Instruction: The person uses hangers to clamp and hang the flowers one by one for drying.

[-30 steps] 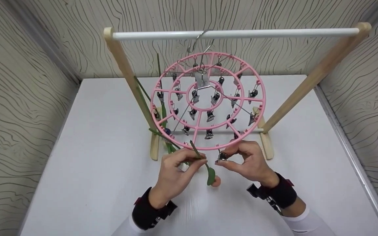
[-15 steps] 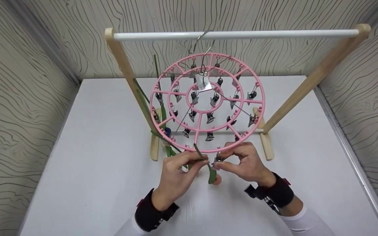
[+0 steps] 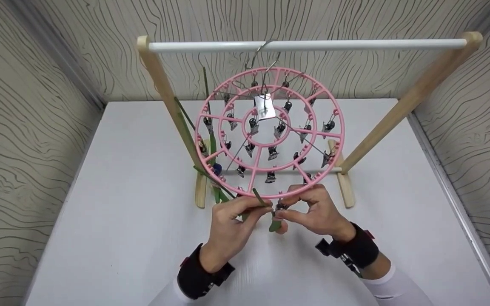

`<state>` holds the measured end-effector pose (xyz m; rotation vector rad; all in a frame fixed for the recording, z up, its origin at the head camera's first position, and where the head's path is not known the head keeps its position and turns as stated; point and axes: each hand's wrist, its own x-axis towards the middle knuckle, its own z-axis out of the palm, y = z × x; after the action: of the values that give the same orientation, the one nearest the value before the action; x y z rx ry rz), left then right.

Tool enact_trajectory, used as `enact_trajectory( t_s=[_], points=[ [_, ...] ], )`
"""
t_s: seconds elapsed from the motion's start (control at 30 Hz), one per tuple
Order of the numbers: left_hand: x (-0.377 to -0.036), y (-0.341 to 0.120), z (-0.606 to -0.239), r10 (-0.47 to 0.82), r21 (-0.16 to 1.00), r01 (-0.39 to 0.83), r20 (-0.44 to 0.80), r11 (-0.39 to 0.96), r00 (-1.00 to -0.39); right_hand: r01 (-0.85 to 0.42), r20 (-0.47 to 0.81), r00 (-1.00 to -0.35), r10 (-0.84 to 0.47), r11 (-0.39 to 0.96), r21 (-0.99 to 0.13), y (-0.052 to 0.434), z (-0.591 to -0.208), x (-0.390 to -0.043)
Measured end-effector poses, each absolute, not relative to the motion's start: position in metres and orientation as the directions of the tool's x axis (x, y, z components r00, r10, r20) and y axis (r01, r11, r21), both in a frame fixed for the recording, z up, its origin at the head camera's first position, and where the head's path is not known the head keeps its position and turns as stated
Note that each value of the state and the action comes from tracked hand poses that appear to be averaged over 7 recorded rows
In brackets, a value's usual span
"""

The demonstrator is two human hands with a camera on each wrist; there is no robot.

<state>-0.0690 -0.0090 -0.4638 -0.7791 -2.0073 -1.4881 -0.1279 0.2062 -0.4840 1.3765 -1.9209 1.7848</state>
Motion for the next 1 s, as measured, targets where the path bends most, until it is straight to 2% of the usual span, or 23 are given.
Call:
enact_trajectory(
  t_s=[0.43, 0.8, 1.0],
  points=[
    [-0.068, -0.005, -0.466, 0.093, 0.694, 0.684, 0.683, 0.226, -0.724, -0.696, 0.64, -0.548, -0.539, -0.131, -0.706, 0.211, -0.484, -0.13],
    [-0.066, -0.007, -0.467, 0.102, 0.674, 0.697, 0.697, 0.244, -0.71, -0.763, 0.693, -0.504, -0.515, -0.11, -0.637, 0.216, -0.493, -0.13],
    [-0.066, -0.007, -0.468, 0.114, 0.678, 0.693, 0.689, 0.244, -0.715, -0.766, 0.691, -0.523, -0.499, -0.081, -0.638, 0.222, -0.495, -0.124]
  ],
)
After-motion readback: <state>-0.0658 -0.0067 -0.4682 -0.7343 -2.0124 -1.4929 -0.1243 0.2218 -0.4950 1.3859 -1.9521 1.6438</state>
